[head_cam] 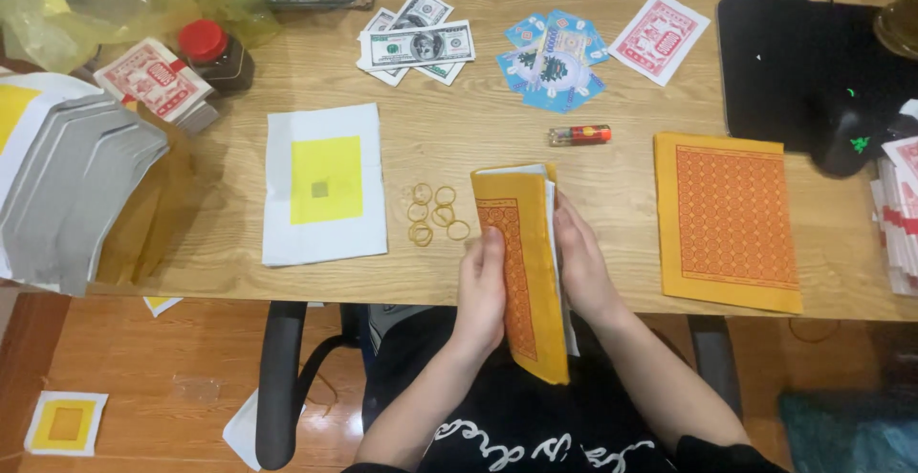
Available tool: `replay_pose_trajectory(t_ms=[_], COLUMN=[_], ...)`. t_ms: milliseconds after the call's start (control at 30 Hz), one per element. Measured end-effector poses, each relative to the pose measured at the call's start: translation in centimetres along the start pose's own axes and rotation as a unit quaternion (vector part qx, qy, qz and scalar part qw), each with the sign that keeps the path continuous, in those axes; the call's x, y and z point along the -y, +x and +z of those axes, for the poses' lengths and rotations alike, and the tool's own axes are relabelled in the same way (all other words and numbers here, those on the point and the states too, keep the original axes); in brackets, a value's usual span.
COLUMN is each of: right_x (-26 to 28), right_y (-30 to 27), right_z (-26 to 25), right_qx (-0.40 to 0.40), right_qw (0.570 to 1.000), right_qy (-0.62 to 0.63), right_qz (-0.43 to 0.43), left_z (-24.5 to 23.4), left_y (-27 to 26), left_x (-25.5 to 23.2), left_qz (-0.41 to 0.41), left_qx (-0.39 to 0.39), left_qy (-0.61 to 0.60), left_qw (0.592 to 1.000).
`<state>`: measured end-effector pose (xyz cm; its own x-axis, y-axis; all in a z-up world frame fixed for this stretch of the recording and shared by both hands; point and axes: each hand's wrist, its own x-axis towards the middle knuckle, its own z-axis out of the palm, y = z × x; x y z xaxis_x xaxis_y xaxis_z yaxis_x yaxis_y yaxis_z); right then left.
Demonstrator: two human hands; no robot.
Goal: Folding and organizing ritual paper money and joss paper into bundles
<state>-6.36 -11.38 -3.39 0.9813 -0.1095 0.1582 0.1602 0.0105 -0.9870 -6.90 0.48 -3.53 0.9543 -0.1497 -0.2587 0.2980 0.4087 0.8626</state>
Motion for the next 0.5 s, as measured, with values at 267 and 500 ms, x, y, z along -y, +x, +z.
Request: replay_pose_trajectory(t_ms=[267, 500], right_x=[0.3, 1.1], right_y=[1.1, 12.7], right_z=[0.3, 1.8], right_qx=[-0.009, 0.168], right_qw=[0.998, 0.979], right_qy=[-0.028, -0.105], right_qz=[0.048, -0.042], left_z=[-2.5, -5.3], left_y=[0.8, 1.8], left_x=[-0.1, -4.2], left_qz=[0.084, 0.107], left_qx=[0.050, -0.098], left_qy=[0.086, -0.038], left_qw=[0.991, 0.989])
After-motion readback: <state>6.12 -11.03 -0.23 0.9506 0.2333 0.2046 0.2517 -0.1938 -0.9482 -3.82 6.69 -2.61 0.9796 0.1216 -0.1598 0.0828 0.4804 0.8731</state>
